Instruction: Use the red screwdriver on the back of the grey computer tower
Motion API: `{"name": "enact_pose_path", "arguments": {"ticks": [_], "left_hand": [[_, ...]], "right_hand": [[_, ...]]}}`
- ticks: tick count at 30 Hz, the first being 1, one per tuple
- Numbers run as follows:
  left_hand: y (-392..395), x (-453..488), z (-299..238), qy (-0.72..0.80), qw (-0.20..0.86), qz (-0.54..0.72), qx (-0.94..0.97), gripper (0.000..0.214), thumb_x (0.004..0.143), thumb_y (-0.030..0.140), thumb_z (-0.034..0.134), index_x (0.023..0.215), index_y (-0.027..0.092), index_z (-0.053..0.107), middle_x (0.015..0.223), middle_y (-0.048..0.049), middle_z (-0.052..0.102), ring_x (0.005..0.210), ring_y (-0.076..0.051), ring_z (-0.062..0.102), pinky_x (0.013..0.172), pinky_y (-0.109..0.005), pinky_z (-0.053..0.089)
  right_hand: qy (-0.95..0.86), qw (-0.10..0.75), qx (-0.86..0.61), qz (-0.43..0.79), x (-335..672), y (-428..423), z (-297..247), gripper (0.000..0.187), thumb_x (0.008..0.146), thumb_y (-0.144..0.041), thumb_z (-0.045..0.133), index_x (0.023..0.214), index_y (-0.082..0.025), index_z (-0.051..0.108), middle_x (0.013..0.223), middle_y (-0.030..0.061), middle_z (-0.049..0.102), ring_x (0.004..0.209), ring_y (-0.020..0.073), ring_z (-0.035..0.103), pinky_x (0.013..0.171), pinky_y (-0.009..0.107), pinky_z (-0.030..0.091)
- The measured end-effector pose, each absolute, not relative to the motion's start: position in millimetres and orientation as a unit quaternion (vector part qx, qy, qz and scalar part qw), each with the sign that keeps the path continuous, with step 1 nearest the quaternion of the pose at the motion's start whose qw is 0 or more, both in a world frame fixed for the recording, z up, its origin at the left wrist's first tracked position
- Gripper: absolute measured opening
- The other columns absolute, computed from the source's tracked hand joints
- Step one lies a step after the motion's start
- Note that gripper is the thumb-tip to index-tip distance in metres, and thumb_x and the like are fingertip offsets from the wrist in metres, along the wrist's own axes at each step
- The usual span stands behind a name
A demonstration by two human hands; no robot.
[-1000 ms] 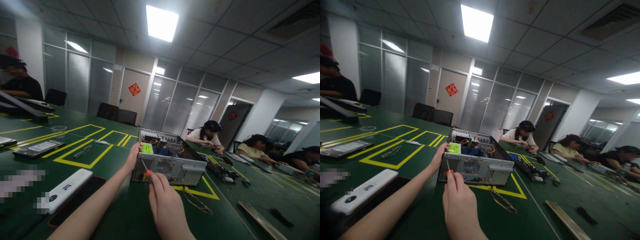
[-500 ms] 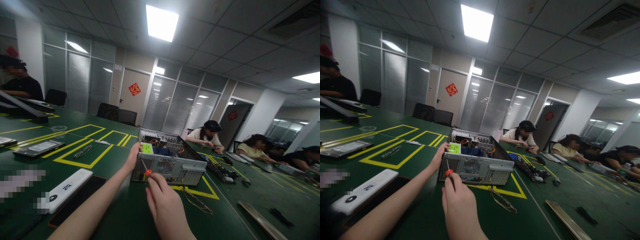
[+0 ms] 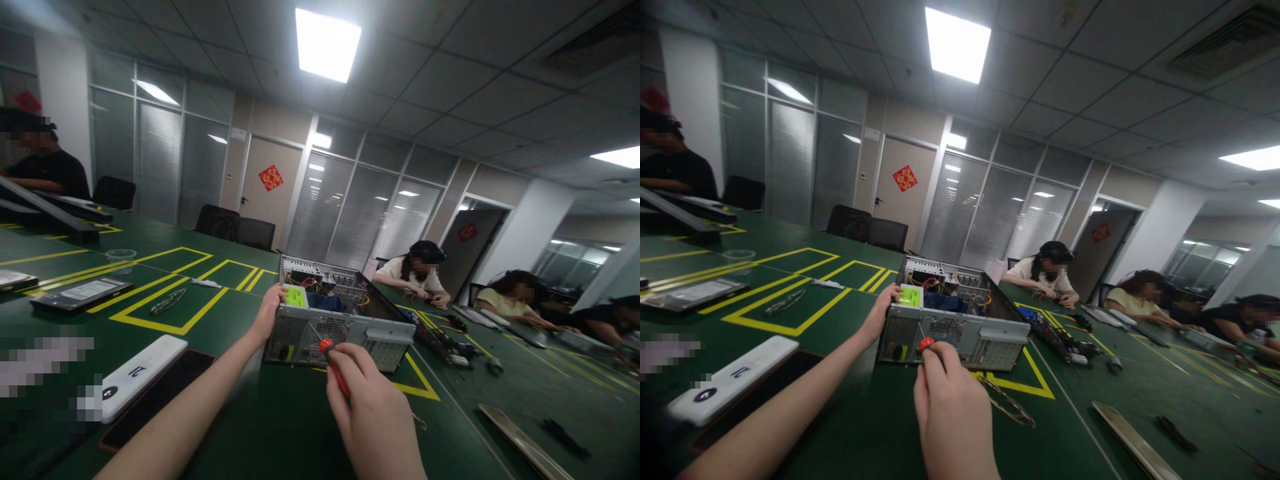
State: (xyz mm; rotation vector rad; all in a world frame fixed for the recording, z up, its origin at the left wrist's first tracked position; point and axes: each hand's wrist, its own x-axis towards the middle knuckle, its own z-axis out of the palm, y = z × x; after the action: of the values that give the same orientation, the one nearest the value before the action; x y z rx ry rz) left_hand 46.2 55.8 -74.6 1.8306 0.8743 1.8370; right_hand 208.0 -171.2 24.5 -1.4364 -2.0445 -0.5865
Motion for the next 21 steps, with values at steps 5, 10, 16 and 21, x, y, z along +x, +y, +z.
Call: {"name": "enact_pose_path", "arguments": {"ticks": [5,10,16,21], "left_hand": [[57.4,46.1,-75.6,0.313,0.205,0.661,0.65,0.03,0.089,0.036,0.028,0.075,0.021,0.051,0.105,-0.0085,0.063,0.12,-0.023,0.05,0.113,-0.042,0.031],[57.2,46.5,-75.3,0.323,0.211,0.655,0.65,0.03,0.089,0.036,0.028,0.076,0.021,0.051,0.106,-0.0085,0.063,0.122,-0.023,0.048,0.113,-0.042,0.03],[53.8,46.8,-73.8,0.324,0.21,0.657,0.648,0.031,0.09,0.035,0.027,0.077,0.021,0.052,0.108,-0.0087,0.063,0.123,-0.022,0.048,0.113,-0.041,0.03],[54.2,47.4,-74.2,0.324,0.213,0.66,0.643,0.03,0.089,0.033,0.028,0.076,0.021,0.052,0.109,-0.0094,0.062,0.124,-0.022,0.047,0.112,-0.041,0.031]], "right_hand": [[-0.76,0.263,-0.557,-0.207,209.0,-167.2,22.8,0.023,0.085,-0.013,0.049,0.103,-0.02,0.063,0.108,0.0061,0.066,0.076,0.0172,0.067,0.065,0.028,0.054],[-0.755,0.255,-0.568,-0.209,209.8,-164.7,23.8,0.022,0.086,-0.013,0.05,0.102,-0.02,0.063,0.108,0.0057,0.066,0.075,0.0171,0.067,0.061,0.029,0.053],[-0.76,0.246,-0.567,-0.203,208.6,-161.0,24.2,0.024,0.087,-0.013,0.048,0.104,-0.019,0.063,0.11,0.0061,0.065,0.076,0.0163,0.067,0.063,0.027,0.053],[-0.757,0.251,-0.566,-0.209,209.8,-164.3,23.7,0.024,0.087,-0.014,0.048,0.104,-0.02,0.063,0.109,0.0061,0.066,0.075,0.0161,0.067,0.063,0.027,0.053]]}}
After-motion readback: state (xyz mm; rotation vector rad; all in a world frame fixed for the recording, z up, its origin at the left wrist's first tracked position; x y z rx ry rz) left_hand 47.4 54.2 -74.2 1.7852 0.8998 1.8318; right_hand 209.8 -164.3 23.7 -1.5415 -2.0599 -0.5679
